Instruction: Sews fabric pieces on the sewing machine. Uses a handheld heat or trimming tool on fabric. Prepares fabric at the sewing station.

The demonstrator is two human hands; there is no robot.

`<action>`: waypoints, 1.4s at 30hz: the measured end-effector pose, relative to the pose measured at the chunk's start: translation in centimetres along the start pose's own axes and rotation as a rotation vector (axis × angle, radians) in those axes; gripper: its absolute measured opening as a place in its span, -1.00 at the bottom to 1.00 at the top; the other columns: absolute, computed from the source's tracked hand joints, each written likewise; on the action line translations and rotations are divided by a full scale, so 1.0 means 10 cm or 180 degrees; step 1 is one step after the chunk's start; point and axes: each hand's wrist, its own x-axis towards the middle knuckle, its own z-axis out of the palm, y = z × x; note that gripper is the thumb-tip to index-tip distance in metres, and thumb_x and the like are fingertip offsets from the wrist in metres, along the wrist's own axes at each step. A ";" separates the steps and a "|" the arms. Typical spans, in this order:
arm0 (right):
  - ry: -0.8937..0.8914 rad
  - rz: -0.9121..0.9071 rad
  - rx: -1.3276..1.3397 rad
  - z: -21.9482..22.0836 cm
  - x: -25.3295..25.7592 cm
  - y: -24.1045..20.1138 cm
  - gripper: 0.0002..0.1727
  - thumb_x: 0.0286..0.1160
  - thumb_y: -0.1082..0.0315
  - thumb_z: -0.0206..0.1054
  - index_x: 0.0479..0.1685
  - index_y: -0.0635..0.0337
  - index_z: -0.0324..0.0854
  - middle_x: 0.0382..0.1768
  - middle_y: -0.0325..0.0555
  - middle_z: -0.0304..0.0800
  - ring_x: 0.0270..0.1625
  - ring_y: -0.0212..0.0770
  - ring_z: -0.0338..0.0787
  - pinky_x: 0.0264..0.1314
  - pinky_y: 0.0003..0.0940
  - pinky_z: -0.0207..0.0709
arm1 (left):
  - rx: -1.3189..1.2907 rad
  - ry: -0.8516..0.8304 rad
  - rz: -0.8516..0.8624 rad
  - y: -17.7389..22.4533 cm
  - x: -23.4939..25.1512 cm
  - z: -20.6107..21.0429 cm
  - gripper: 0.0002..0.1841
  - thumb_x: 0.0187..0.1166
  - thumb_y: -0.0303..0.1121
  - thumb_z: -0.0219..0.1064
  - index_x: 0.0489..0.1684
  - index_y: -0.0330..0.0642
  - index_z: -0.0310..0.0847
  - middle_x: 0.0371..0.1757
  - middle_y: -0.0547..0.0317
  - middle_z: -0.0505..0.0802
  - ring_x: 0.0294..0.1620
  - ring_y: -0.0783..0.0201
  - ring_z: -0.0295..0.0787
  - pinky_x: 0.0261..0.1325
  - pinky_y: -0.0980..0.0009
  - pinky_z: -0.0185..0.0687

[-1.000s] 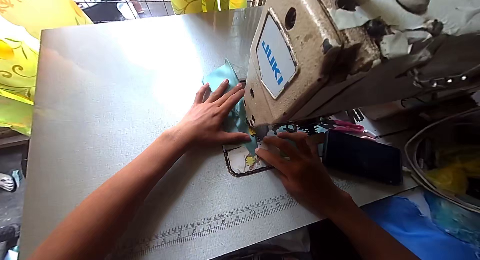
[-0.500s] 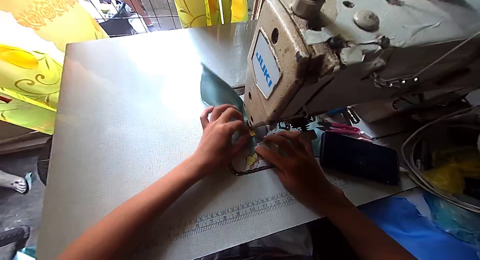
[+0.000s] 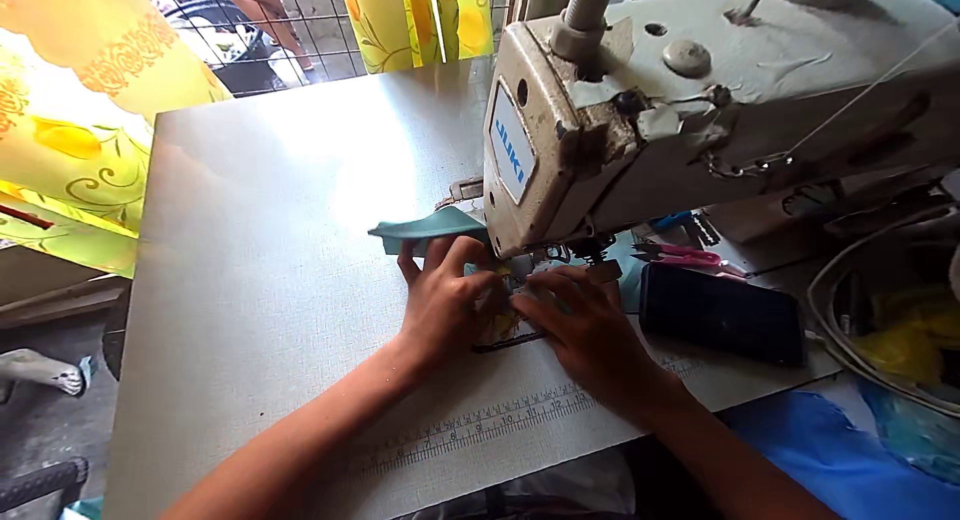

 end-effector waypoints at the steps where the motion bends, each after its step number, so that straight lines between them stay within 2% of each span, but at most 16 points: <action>1: -0.0010 0.0001 0.0002 0.00 0.00 0.00 -0.60 0.44 0.41 0.29 0.16 -0.22 0.85 0.24 -0.03 0.80 0.46 0.16 0.65 0.44 0.36 0.33 | 0.0117 -0.0014 -0.0025 -0.03 0.03 -0.05 -0.91 0.39 -0.23 0.47 -0.40 0.07 0.90 0.00 0.08 0.81 0.32 -0.10 0.63 0.48 -0.47 0.01; 3: -0.0024 0.0006 -0.0007 0.00 0.00 0.00 -0.62 0.47 0.41 0.30 0.16 -0.21 0.85 0.26 -0.04 0.80 0.46 0.16 0.65 0.45 0.36 0.33 | 0.0243 -0.0046 -0.0207 -0.11 0.12 -0.14 -0.89 0.40 -0.28 0.48 -0.42 -0.06 0.88 0.04 -0.03 0.85 0.38 -0.21 0.61 0.49 -0.45 0.09; 5: -0.0014 0.0000 -0.0015 0.00 -0.01 0.00 -0.60 0.45 0.43 0.30 0.16 -0.21 0.85 0.28 -0.03 0.79 0.46 0.16 0.65 0.47 0.35 0.32 | 0.0207 -0.0093 -0.0307 -0.21 0.18 -0.20 -0.89 0.42 -0.36 0.46 -0.39 -0.18 0.85 0.14 -0.12 0.81 0.40 -0.24 0.57 0.39 -0.31 0.30; 7: -0.0003 -0.0027 -0.0022 0.00 -0.01 0.00 -0.60 0.45 0.43 0.30 0.16 -0.20 0.85 0.27 -0.03 0.79 0.45 0.16 0.64 0.46 0.35 0.32 | 0.0120 -0.0094 -0.0211 -0.24 0.20 -0.18 -0.92 0.43 -0.44 0.44 -0.34 -0.26 0.81 0.23 -0.18 0.79 0.38 -0.23 0.63 0.28 -0.18 0.52; 9: -0.0002 -0.0042 -0.0031 0.00 -0.01 0.01 -0.60 0.44 0.43 0.30 0.16 -0.19 0.85 0.27 -0.03 0.79 0.45 0.17 0.65 0.44 0.36 0.33 | 0.0010 -0.0129 -0.0043 -0.25 0.19 -0.15 -0.86 0.50 -0.46 0.36 -0.15 -0.29 0.80 0.30 -0.17 0.79 0.44 -0.16 0.66 0.34 -0.11 0.59; 11: 0.0010 -0.0044 -0.0050 0.01 -0.01 0.00 -0.59 0.42 0.45 0.31 0.16 -0.19 0.86 0.27 -0.03 0.79 0.45 0.17 0.66 0.43 0.37 0.34 | -0.0117 -0.0359 0.0104 -0.25 0.17 -0.14 -0.71 0.64 -0.34 0.27 0.16 -0.30 0.74 0.41 -0.12 0.76 0.53 -0.09 0.62 0.48 -0.06 0.54; 13: 0.0028 -0.0049 -0.0077 0.01 -0.01 0.00 -0.59 0.41 0.45 0.32 0.16 -0.19 0.86 0.27 -0.03 0.80 0.44 0.16 0.66 0.41 0.36 0.34 | -0.0043 -0.0764 0.0130 -0.23 0.15 -0.14 -0.52 0.72 -0.14 0.18 0.48 -0.25 0.58 0.57 -0.07 0.65 0.67 -0.06 0.48 0.64 -0.10 0.32; 15: 0.0034 -0.0057 -0.0109 0.01 -0.02 0.00 -0.59 0.42 0.44 0.31 0.16 -0.19 0.86 0.27 -0.03 0.79 0.44 0.16 0.66 0.42 0.35 0.34 | 0.0192 -0.1130 0.0061 -0.22 0.14 -0.16 -0.39 0.75 0.02 0.05 0.66 -0.17 0.44 0.72 0.02 0.51 0.78 -0.01 0.31 0.73 -0.08 0.11; 19: 0.0025 -0.0043 -0.0147 0.01 -0.01 -0.01 -0.60 0.43 0.44 0.29 0.15 -0.18 0.85 0.26 -0.03 0.80 0.44 0.16 0.66 0.44 0.36 0.31 | 0.0393 -0.1281 -0.0026 -0.22 0.15 -0.16 -0.35 0.75 0.11 -0.04 0.70 -0.07 0.42 0.77 0.08 0.44 0.81 -0.01 0.22 0.75 -0.09 0.04; 22: 0.0009 -0.0031 -0.0148 0.01 0.00 0.00 -0.57 0.39 0.47 0.30 0.17 -0.19 0.85 0.25 -0.04 0.80 0.46 0.17 0.64 0.46 0.39 0.29 | 0.0519 -0.1292 -0.0064 -0.25 0.15 -0.15 -0.32 0.75 0.17 -0.10 0.74 -0.02 0.38 0.80 0.09 0.40 0.83 -0.03 0.18 0.76 -0.20 -0.07; 29: -0.0057 0.0019 -0.0211 0.00 0.06 0.00 -0.56 0.43 0.47 0.29 0.21 -0.19 0.84 0.24 0.02 0.78 0.44 0.21 0.65 0.46 0.42 0.28 | 0.0624 -0.1264 -0.0099 -0.27 0.17 -0.12 -0.29 0.74 0.19 -0.13 0.79 0.02 0.30 0.82 0.11 0.36 0.84 -0.05 0.15 0.73 -0.29 -0.14; 33: -0.0138 0.0085 -0.0177 -0.01 0.10 0.00 -0.53 0.41 0.48 0.30 0.26 -0.18 0.83 0.26 0.08 0.77 0.44 0.27 0.64 0.46 0.46 0.27 | 0.0593 -0.1442 -0.0152 -0.28 0.22 -0.16 -0.18 0.67 0.30 -0.10 0.84 -0.01 0.20 0.87 0.10 0.25 0.89 -0.04 0.01 0.75 -0.31 -0.26; 39: -0.0126 0.0150 -0.0280 0.00 0.13 0.00 -0.56 0.51 0.39 0.30 0.33 -0.20 0.80 0.25 0.12 0.78 0.42 0.31 0.64 0.44 0.47 0.25 | 0.0529 -0.1715 -0.0312 -0.34 0.32 -0.20 -0.18 0.69 0.31 -0.11 0.90 0.05 0.06 0.91 0.13 0.14 0.92 -0.04 -0.11 0.76 -0.31 -0.36; 42: -0.0105 0.0193 -0.0360 -0.08 0.07 -0.02 -0.67 0.66 0.21 0.22 0.24 -0.17 0.83 0.24 0.07 0.79 0.44 0.27 0.62 0.45 0.42 0.27 | 0.0493 -0.1656 -0.0268 -0.40 0.37 -0.18 -0.15 0.65 0.35 -0.11 0.89 0.05 0.10 0.90 0.13 0.18 0.91 -0.02 -0.05 0.75 -0.32 -0.31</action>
